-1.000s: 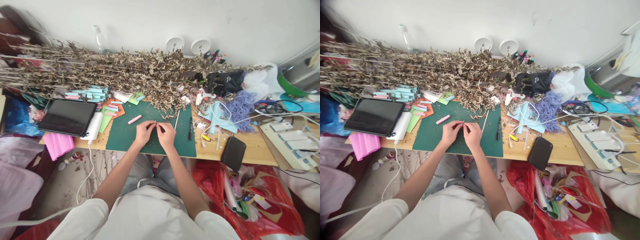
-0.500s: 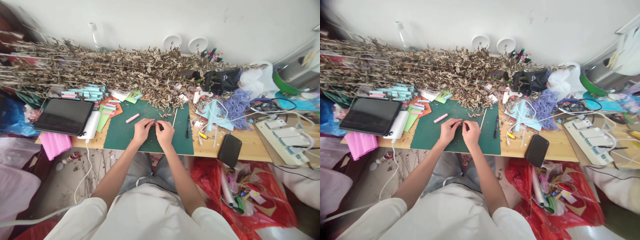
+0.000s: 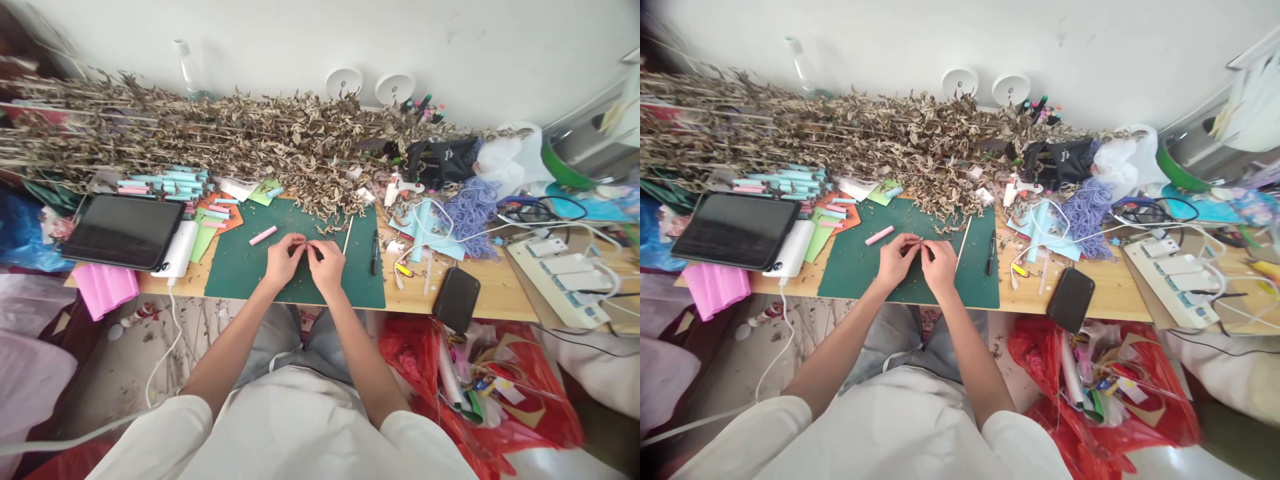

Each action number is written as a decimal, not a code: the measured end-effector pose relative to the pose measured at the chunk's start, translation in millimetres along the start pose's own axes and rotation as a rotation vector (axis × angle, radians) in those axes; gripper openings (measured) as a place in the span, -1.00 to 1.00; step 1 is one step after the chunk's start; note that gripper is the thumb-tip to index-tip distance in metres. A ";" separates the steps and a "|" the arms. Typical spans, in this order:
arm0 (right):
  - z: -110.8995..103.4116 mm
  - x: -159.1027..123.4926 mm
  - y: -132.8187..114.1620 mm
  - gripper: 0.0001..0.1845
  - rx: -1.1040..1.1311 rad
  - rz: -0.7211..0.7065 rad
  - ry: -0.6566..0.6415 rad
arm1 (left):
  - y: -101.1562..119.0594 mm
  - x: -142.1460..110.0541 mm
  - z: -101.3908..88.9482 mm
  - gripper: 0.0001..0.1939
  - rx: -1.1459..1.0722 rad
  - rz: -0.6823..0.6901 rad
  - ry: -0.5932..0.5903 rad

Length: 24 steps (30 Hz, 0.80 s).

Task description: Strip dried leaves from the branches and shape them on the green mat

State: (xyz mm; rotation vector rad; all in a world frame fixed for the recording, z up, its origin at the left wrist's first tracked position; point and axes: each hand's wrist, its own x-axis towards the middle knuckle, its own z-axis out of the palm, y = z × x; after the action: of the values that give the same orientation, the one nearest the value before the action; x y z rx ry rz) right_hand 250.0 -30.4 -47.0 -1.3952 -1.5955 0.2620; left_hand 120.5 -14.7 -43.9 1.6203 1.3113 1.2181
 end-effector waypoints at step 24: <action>0.4 -1.5 0.1 -0.82 -0.044 0.003 -0.040 | 2.1 -1.2 -0.4 -0.79 0.192 0.088 -0.018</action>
State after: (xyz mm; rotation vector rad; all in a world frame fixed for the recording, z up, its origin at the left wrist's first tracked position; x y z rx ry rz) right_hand 249.5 -31.4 -48.0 -1.4339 -1.6408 0.2597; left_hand 120.7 -16.3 -42.2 1.8374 1.3942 1.1542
